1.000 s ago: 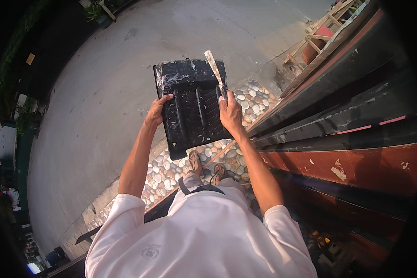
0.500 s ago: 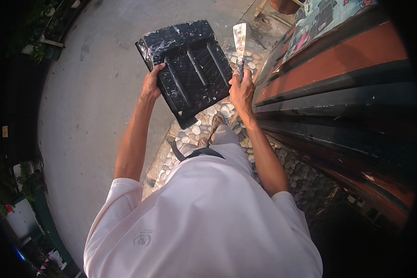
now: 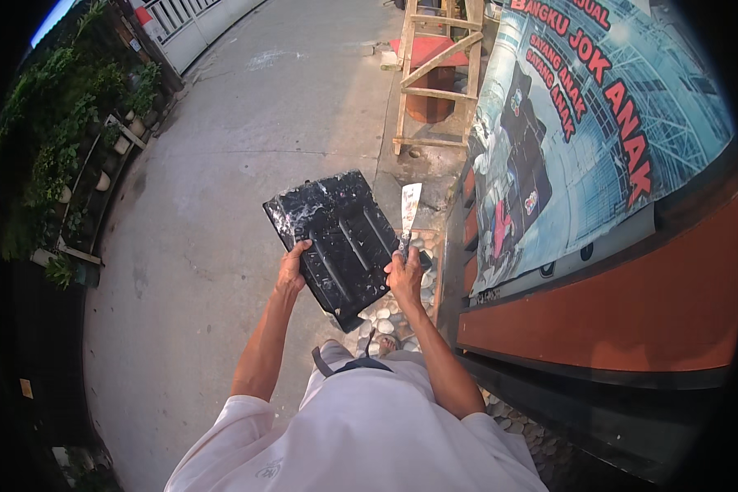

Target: The person prepares a white paint mixture in a tray by adding water from a bottle and stirring the mixture with a putty knife.

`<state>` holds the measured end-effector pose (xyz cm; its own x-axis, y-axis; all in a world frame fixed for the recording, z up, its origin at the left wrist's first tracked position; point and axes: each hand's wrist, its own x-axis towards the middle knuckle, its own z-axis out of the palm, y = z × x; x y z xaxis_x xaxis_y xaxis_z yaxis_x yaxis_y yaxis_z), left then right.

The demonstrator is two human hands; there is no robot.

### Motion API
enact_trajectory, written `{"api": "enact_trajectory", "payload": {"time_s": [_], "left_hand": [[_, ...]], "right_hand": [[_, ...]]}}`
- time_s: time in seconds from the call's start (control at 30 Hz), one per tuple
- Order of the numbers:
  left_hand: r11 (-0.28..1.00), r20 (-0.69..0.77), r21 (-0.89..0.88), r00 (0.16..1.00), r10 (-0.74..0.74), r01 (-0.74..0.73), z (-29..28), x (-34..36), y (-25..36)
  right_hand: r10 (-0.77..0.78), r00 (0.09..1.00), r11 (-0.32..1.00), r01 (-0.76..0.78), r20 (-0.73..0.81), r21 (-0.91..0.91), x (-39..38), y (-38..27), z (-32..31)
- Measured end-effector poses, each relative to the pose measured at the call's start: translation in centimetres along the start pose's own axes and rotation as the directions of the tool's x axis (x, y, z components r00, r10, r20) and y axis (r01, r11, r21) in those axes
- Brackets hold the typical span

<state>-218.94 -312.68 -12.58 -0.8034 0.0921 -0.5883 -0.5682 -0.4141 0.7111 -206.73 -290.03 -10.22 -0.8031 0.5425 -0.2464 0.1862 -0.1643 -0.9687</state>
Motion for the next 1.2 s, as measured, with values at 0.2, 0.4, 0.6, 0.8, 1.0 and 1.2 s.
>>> {"api": "enact_trajectory", "payload": {"time_s": [0.2, 0.4, 0.6, 0.8, 1.0, 1.2], "left_hand": [[0.986, 0.145, -0.015, 0.976, -0.163, 0.167, 10.4, 17.3, 7.4], [0.962, 0.245, -0.043, 0.936, -0.252, 0.270, 16.3, 34.0, 5.8], [0.913, 0.308, -0.083, 0.881, -0.358, 0.400, 18.8, 45.6, 4.0], [0.887, 0.397, -0.016, 0.818, -0.417, 0.461, 23.1, 55.5, 2.5], [0.867, 0.421, 0.008, 0.785, -0.455, 0.498, 25.8, 64.3, 0.6], [0.856, 0.434, 0.048, 0.761, -0.482, 0.515, 29.0, 71.1, -0.1]], "right_hand": [[0.033, 0.994, 0.991, -0.046, -0.102, -0.124, 18.6, -4.6, 5.7], [0.127, 0.990, 0.989, -0.131, -0.068, -0.064, 35.6, -1.3, 11.1], [-0.006, 0.993, 0.922, -0.040, -0.116, -0.386, 45.2, 3.2, 17.6], [-0.112, 0.962, 0.800, -0.061, -0.248, -0.597, 54.2, 3.8, 20.6], [-0.249, 0.876, 0.851, -0.006, -0.413, -0.524, 63.9, 2.7, 22.3], [-0.053, 0.951, 0.664, -0.195, -0.306, -0.721, 73.6, 5.7, 23.1]]}}
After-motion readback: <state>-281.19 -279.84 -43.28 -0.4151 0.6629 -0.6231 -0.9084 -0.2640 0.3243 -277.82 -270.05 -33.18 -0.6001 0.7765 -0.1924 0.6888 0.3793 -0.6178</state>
